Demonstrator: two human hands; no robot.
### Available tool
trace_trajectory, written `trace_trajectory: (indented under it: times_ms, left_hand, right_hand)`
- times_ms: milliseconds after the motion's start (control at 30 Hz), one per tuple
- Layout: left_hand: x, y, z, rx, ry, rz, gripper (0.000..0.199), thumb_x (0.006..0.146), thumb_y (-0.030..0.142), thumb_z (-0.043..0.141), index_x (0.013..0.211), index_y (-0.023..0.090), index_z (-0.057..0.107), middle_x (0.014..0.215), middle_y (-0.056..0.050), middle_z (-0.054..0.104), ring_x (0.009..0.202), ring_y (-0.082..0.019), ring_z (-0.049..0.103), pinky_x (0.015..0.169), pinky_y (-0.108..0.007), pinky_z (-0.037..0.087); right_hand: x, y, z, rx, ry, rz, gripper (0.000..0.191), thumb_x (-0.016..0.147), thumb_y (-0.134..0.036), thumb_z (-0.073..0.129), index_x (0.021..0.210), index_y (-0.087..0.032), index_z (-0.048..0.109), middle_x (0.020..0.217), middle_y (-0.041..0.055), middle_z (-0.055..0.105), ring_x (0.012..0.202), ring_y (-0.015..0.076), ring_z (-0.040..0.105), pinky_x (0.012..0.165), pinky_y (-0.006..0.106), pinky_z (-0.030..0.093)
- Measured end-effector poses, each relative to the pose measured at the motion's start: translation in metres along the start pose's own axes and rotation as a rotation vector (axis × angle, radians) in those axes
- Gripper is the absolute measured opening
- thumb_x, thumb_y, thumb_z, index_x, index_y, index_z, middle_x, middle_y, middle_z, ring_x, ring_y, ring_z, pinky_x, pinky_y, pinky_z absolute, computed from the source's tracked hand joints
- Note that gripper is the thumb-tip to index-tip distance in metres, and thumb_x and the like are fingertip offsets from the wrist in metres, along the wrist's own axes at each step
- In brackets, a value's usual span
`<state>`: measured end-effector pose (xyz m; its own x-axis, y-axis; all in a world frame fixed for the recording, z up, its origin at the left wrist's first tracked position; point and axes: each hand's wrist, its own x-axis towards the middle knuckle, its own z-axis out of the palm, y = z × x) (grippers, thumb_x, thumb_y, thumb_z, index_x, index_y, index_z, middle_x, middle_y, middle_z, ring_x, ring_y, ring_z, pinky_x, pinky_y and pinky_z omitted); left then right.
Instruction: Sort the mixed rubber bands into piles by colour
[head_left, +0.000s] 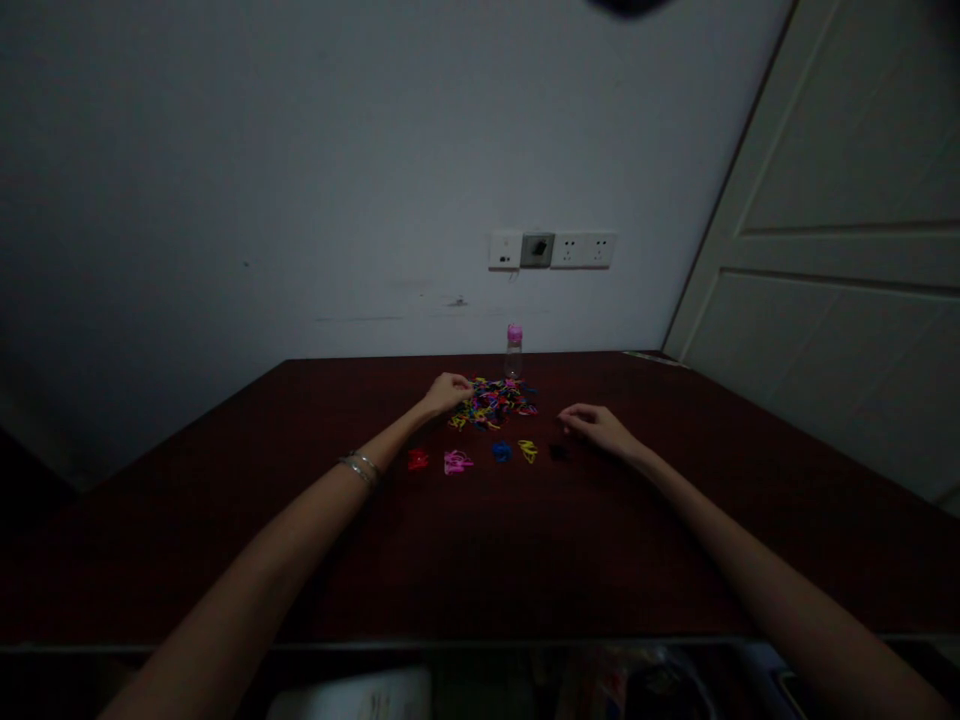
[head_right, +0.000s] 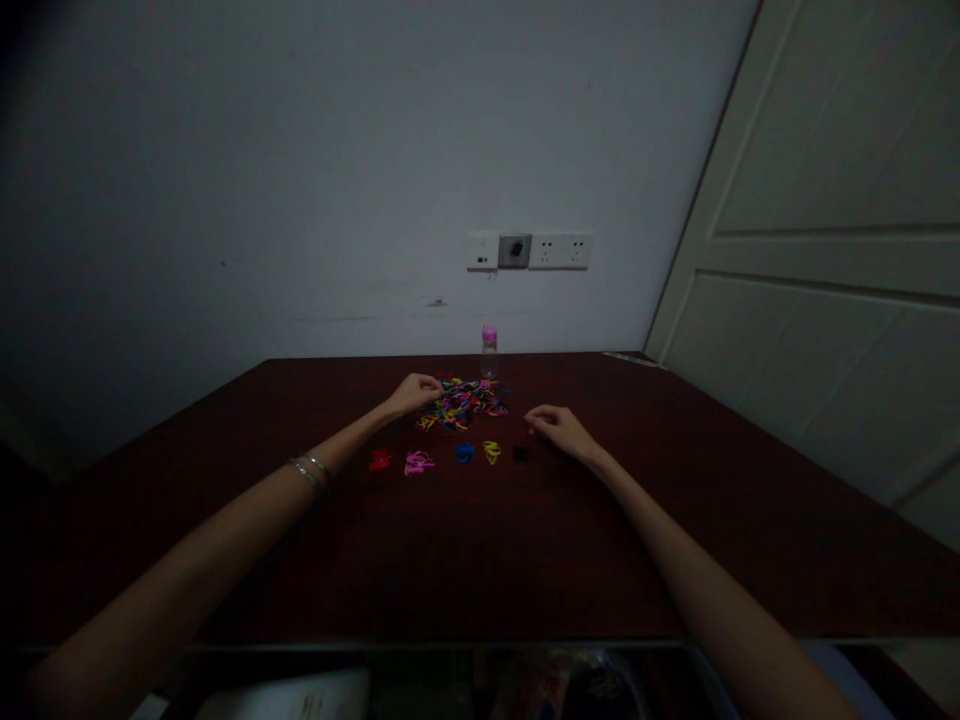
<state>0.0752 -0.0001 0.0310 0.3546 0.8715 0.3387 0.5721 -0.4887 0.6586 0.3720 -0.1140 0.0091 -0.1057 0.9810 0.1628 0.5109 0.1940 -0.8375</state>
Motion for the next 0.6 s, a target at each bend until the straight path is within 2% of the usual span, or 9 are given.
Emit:
trace_trajectory:
  times_ms: [133, 200, 367, 600]
  left_hand:
    - [-0.001, 0.039, 0.022, 0.119, -0.259, 0.179, 0.020, 0.063, 0.027, 0.056, 0.072, 0.013, 0.068, 0.054, 0.001, 0.056, 0.051, -0.009, 0.045, 0.051, -0.019, 0.032]
    - [0.001, 0.053, 0.032, 0.180, -0.339, 0.228, 0.015, 0.062, 0.022, 0.057, 0.069, 0.015, 0.068, 0.056, 0.001, 0.057, 0.052, -0.010, 0.046, 0.052, -0.019, 0.032]
    - [0.009, 0.066, 0.048, 0.320, -0.376, 0.163, 0.003, 0.057, 0.019, 0.062, 0.056, 0.017, 0.064, 0.054, -0.001, 0.057, 0.057, -0.013, 0.051, 0.056, -0.019, 0.036]
    - [0.011, 0.075, 0.048, 0.489, -0.431, 0.111, 0.005, 0.055, 0.019, 0.061, 0.059, 0.016, 0.064, 0.058, -0.004, 0.059, 0.063, -0.016, 0.055, 0.060, -0.022, 0.039]
  right_hand:
    - [-0.003, -0.001, 0.003, -0.004, 0.022, -0.020, 0.041, 0.071, -0.051, 0.051, 0.085, -0.013, 0.060, 0.065, 0.0022, 0.059, 0.051, 0.0089, 0.045, 0.046, 0.021, 0.034]
    - [-0.005, -0.001, 0.003, -0.008, 0.018, -0.038, 0.041, 0.071, -0.051, 0.050, 0.085, -0.013, 0.060, 0.064, 0.0021, 0.059, 0.051, 0.0091, 0.045, 0.046, 0.021, 0.034]
    - [-0.006, -0.001, 0.005, -0.017, 0.026, -0.043, 0.043, 0.072, -0.052, 0.049, 0.086, -0.012, 0.060, 0.064, 0.0021, 0.059, 0.049, 0.0086, 0.044, 0.046, 0.021, 0.033]
    - [-0.005, 0.001, 0.008, -0.037, 0.027, -0.060, 0.043, 0.072, -0.050, 0.048, 0.087, -0.011, 0.060, 0.062, 0.0017, 0.058, 0.048, 0.0083, 0.043, 0.046, 0.021, 0.031]
